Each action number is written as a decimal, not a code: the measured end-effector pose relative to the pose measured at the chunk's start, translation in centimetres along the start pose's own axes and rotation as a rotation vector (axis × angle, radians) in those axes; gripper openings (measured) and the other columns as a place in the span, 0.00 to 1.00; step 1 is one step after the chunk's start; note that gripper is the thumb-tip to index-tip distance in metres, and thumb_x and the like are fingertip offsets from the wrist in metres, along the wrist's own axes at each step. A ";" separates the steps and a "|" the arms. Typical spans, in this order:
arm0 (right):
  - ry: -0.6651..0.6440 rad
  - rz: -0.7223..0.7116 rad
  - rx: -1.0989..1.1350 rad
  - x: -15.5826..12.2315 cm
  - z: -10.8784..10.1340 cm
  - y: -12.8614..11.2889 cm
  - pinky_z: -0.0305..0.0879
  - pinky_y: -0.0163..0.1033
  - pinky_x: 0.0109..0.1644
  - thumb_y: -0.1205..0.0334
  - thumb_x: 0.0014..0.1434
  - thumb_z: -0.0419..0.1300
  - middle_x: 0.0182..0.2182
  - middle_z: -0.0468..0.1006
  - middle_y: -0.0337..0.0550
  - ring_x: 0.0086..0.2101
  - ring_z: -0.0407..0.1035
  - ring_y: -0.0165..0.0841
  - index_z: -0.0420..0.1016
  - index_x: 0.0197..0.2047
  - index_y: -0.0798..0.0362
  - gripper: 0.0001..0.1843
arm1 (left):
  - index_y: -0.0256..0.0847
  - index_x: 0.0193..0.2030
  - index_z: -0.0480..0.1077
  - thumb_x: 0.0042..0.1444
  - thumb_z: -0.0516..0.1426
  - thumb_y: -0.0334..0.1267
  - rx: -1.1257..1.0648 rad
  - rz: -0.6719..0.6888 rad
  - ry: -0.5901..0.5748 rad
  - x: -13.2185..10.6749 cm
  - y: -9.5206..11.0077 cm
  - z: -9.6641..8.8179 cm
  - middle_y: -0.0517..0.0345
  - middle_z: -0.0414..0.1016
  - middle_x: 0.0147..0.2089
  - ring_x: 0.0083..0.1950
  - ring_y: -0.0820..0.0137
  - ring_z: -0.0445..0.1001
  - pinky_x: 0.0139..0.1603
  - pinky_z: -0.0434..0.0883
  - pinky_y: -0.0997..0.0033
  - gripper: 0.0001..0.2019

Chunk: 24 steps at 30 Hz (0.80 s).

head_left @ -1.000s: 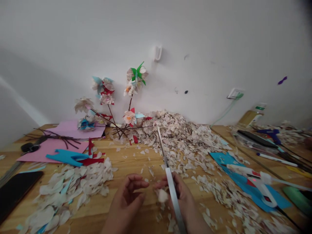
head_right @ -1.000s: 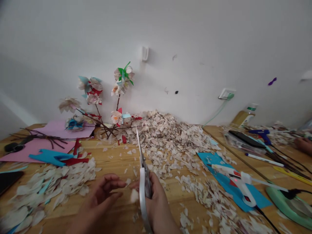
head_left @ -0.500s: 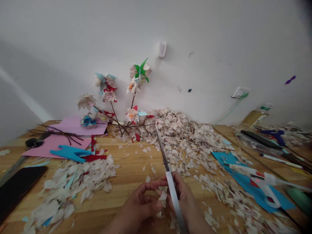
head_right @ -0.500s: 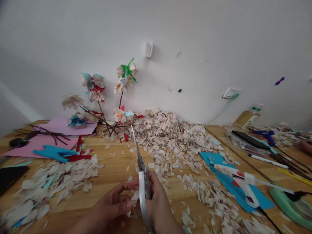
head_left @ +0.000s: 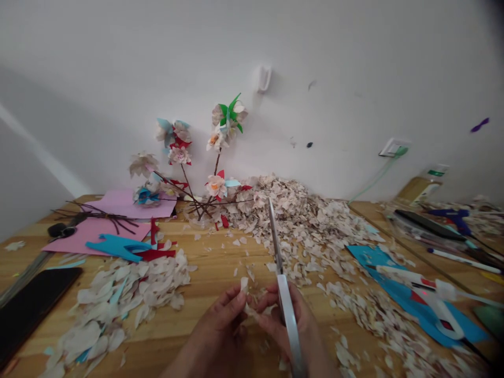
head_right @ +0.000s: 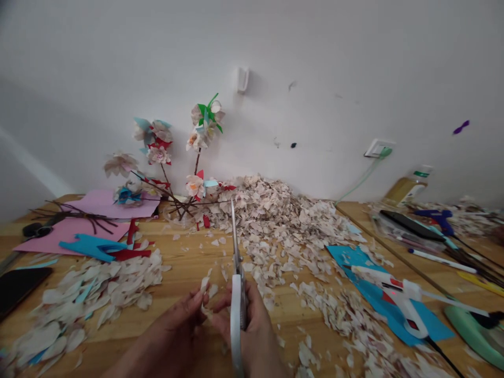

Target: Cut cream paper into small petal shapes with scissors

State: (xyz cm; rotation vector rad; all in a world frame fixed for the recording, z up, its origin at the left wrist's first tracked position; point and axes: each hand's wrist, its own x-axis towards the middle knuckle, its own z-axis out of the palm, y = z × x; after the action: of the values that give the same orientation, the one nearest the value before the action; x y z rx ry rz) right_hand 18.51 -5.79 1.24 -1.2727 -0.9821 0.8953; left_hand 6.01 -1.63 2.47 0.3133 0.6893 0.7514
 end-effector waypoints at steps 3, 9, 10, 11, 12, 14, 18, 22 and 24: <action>0.051 -0.013 0.009 0.2 0.0 -0.5 0.69 0.40 0.35 0.61 0.39 0.68 0.23 0.76 0.35 0.28 0.73 0.37 0.64 0.33 0.49 0.19 | 0.38 0.29 0.72 0.38 0.67 0.28 -0.083 -0.017 0.044 -0.1 0.0 0.6 0.63 0.75 0.22 0.23 0.76 0.71 0.25 0.65 0.80 0.11; -0.025 0.062 0.067 0.3 -0.3 1.2 0.68 0.37 0.34 0.63 0.40 0.69 0.26 0.76 0.34 0.29 0.73 0.34 0.64 0.35 0.49 0.20 | 0.34 0.32 0.70 0.49 0.58 0.21 -0.074 0.008 0.062 0.0 0.2 1.1 0.58 0.76 0.25 0.24 0.77 0.74 0.24 0.68 0.83 0.06; -0.026 0.071 0.077 0.3 -0.3 1.5 0.68 0.37 0.33 0.63 0.40 0.69 0.25 0.75 0.33 0.28 0.72 0.33 0.64 0.35 0.49 0.20 | 0.34 0.32 0.70 0.50 0.57 0.21 -0.059 0.017 0.055 0.1 0.2 1.0 0.56 0.76 0.25 0.24 0.77 0.74 0.25 0.68 0.82 0.06; -0.023 0.081 0.081 0.3 -0.2 1.6 0.68 0.37 0.32 0.63 0.40 0.69 0.24 0.75 0.32 0.27 0.71 0.33 0.64 0.34 0.49 0.20 | 0.34 0.32 0.70 0.51 0.57 0.21 -0.045 0.024 0.055 0.1 0.2 0.9 0.56 0.76 0.25 0.24 0.76 0.74 0.25 0.69 0.82 0.06; -0.017 0.094 0.084 0.4 -0.2 1.6 0.67 0.36 0.31 0.63 0.40 0.68 0.24 0.74 0.32 0.26 0.71 0.32 0.64 0.34 0.49 0.19 | 0.34 0.32 0.69 0.50 0.57 0.20 -0.034 0.029 0.062 0.1 0.1 0.8 0.56 0.76 0.25 0.24 0.76 0.74 0.26 0.69 0.81 0.07; 0.002 0.105 0.069 0.5 -0.1 1.3 0.67 0.36 0.31 0.63 0.40 0.68 0.24 0.73 0.31 0.25 0.70 0.31 0.65 0.34 0.50 0.19 | 0.35 0.32 0.68 0.49 0.58 0.21 -0.010 0.035 0.089 0.0 0.1 0.6 0.56 0.77 0.24 0.24 0.76 0.74 0.26 0.69 0.80 0.07; 0.045 0.077 0.018 0.7 -0.2 0.7 0.68 0.38 0.33 0.62 0.40 0.67 0.23 0.72 0.32 0.27 0.70 0.33 0.66 0.34 0.50 0.18 | 0.37 0.35 0.66 0.42 0.65 0.26 0.072 0.055 0.075 0.0 0.2 -0.2 0.54 0.78 0.29 0.28 0.72 0.76 0.29 0.72 0.76 0.14; 0.082 0.121 0.004 0.8 -0.3 -0.1 0.62 0.33 0.21 0.60 0.37 0.68 0.22 0.72 0.31 0.18 0.64 0.27 0.66 0.33 0.50 0.19 | 0.38 0.37 0.65 0.33 0.68 0.27 0.175 0.118 0.019 0.5 0.4 -1.1 0.57 0.77 0.27 0.28 0.70 0.76 0.30 0.73 0.73 0.23; 0.106 0.182 0.021 0.7 -0.2 -0.7 0.49 0.29 0.12 0.57 0.36 0.67 0.23 0.72 0.31 0.11 0.54 0.21 0.65 0.33 0.50 0.20 | 0.38 0.38 0.65 0.33 0.68 0.28 0.209 0.143 0.026 0.5 0.6 -1.1 0.57 0.77 0.26 0.27 0.71 0.76 0.29 0.73 0.73 0.24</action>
State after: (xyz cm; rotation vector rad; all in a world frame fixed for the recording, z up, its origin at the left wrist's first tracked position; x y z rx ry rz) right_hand 18.91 -5.24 1.95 -1.3936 -0.7807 0.9651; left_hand 5.25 -0.79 1.70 0.5488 0.7775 0.8218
